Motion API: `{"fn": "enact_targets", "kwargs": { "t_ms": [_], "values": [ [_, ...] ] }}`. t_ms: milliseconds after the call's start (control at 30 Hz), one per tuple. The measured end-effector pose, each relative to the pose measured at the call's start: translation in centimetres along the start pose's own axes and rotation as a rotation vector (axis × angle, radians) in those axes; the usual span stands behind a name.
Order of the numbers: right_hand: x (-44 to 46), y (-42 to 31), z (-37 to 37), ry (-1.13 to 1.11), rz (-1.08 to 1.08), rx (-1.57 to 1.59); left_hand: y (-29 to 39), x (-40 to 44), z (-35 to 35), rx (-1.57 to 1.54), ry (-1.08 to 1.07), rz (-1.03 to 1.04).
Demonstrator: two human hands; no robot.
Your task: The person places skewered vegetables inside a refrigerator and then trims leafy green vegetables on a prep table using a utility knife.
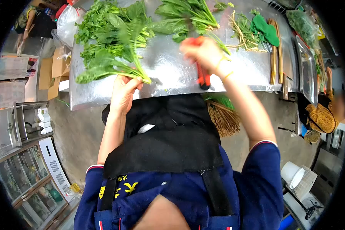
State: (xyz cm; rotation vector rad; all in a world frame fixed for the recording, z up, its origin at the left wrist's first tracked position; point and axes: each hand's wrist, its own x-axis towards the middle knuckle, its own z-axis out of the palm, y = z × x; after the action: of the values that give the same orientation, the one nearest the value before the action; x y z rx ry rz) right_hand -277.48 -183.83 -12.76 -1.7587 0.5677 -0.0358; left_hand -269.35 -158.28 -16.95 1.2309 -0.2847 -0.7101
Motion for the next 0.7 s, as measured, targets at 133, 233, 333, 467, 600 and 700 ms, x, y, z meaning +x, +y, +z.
{"fn": "enact_targets", "kwargs": {
  "t_ms": [133, 233, 333, 467, 600, 700],
  "values": [
    [-2.8, 2.3, 8.7, -0.335, 0.084, 0.287, -0.7, -0.6, -0.1, 0.035, -0.005, -0.041],
    [-2.9, 1.9, 10.7, -0.333, 0.091, 0.368, -1.0, -1.0, -0.6, 0.050, 0.011, -0.074],
    [-2.7, 2.7, 11.3, -0.305, 0.098, 0.440, -1.4, -1.5, -1.2, -0.003, 0.039, -0.099],
    [-2.3, 2.9, 11.4, -0.359, 0.119, 0.466, -1.5, -1.7, -1.1, -0.150, 0.067, -0.142],
    [-2.1, 3.6, 11.9, -0.340, 0.147, 0.481, -2.6, -2.0, -1.6, -0.160, 0.110, -0.123],
    [-1.6, 3.8, 13.1, -0.266, 0.110, 0.407, -3.5, -2.1, -1.6, -0.189, 0.181, -0.104]
  ]
}}
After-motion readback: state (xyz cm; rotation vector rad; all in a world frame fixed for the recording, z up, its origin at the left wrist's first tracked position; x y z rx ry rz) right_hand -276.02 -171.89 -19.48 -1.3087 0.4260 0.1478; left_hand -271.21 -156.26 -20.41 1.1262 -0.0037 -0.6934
